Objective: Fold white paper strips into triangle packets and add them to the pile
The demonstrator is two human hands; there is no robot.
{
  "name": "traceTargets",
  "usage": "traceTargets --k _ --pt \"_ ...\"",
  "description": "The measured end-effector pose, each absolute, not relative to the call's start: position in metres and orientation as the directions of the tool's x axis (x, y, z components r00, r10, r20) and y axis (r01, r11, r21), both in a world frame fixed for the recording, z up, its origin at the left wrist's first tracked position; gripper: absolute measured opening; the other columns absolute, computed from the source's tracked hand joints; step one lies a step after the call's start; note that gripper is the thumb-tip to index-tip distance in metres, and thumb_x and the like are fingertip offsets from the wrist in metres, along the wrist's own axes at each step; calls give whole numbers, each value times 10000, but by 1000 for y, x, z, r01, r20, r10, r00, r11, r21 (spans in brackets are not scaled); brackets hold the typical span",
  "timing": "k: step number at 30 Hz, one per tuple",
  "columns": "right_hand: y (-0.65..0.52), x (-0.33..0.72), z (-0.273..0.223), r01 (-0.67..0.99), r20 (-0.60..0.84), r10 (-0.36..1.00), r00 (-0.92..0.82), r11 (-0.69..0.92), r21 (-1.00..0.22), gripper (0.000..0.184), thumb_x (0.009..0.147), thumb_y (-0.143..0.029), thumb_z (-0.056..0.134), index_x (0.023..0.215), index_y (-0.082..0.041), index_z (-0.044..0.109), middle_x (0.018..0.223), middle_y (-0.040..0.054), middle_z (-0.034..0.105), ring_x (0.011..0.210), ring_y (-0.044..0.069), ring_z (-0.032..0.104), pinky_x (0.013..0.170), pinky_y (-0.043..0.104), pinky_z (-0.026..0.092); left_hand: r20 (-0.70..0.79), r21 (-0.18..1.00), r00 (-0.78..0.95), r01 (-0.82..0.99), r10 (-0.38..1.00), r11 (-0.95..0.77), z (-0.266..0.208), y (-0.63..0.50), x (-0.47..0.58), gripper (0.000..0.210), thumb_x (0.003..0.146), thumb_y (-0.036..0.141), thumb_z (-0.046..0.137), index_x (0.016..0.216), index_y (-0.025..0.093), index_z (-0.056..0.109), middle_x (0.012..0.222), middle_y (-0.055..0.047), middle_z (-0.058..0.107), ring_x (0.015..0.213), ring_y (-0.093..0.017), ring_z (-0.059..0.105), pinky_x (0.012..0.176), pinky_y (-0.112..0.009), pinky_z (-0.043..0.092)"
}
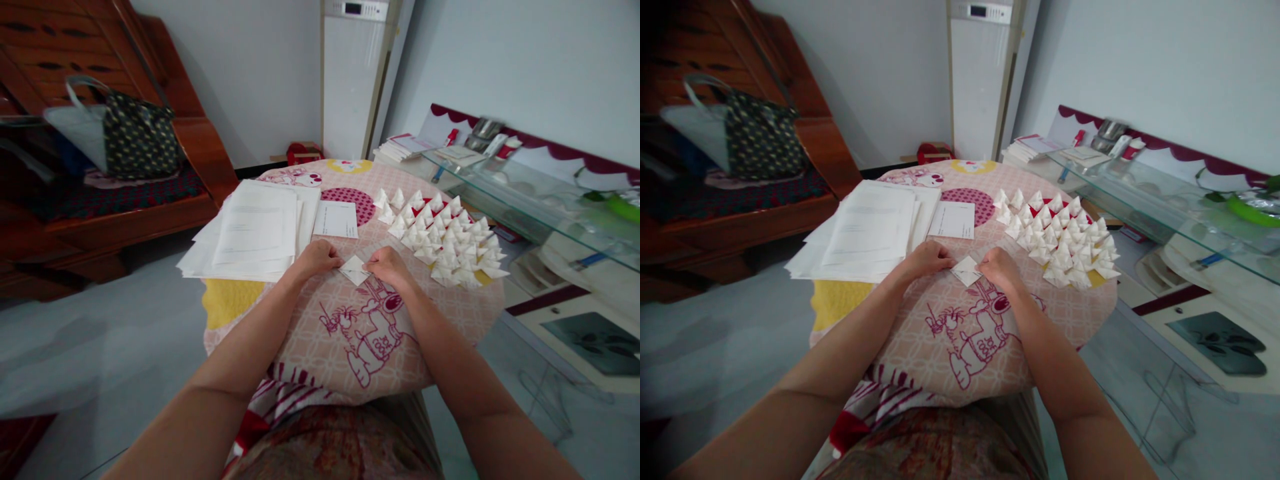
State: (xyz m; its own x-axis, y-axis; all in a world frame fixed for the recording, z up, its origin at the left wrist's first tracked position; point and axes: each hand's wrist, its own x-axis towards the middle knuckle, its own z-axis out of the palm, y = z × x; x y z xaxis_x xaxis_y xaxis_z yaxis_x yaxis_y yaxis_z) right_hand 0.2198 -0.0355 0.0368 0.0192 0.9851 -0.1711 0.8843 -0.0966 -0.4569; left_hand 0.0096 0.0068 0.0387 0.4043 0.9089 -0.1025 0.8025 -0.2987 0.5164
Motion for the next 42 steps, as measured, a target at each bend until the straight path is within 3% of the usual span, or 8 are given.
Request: traceTargets --k 5,7,12,16,20,25,37,42 --pt "-36 218 39 895 -163 986 35 -103 -435 224 851 -289 705 688 -139 735 555 13 594 533 126 501 534 264 309 -72 511 378 809 923 -291 36 3 19 233 854 344 697 780 144 789 666 -33 692 644 -157 599 636 -276 417" --pt "-36 218 39 893 -170 985 40 -112 -436 223 849 -283 706 675 -145 725 543 5 574 531 125 493 531 264 306 -25 513 397 793 917 -329 33 1 26 142 811 258 732 875 146 792 778 -41 734 707 -162 626 683 -272 456" --pt "-35 218 36 894 -140 990 20 -80 -441 274 847 -287 703 605 -163 679 506 -10 523 518 125 482 519 268 297 213 505 599 609 772 -612 23 -1 36 354 770 9 604 1043 152 777 1013 -67 752 911 -168 669 863 -270 521" --pt "-34 221 33 887 -131 991 34 -90 -453 277 844 -310 717 615 -159 681 525 5 563 517 128 502 508 268 295 197 451 723 533 662 -716 18 -2 37 310 844 40 534 948 156 803 990 -88 755 963 -194 685 918 -294 528" --pt "-34 226 32 825 -213 976 35 -149 -545 210 852 -293 703 698 -151 723 544 3 607 472 119 521 504 247 344 184 444 730 536 658 -718 17 -2 34 304 886 85 528 948 171 813 1051 -90 765 979 -193 688 912 -291 523" --pt "-34 226 31 856 -161 986 38 -116 -504 216 830 -316 743 711 -137 738 549 17 621 507 124 545 512 242 355 173 439 733 541 658 -718 17 -2 34 306 897 110 534 955 188 823 1057 -81 764 978 -193 685 900 -284 505" --pt "-40 235 41 710 -306 947 98 -282 -646 94 790 -76 644 793 -147 706 536 -20 635 389 90 507 432 208 335 204 470 709 534 675 -703 12 1 34 261 893 121 572 891 183 825 1054 -83 769 943 -189 695 867 -285 517" --pt "-45 233 41 675 -269 956 116 -275 -685 100 884 -244 667 868 -158 717 543 -31 624 404 88 501 448 216 323 188 511 691 538 698 -670 15 1 34 262 895 119 576 905 186 829 1065 -77 774 958 -185 702 892 -287 524"
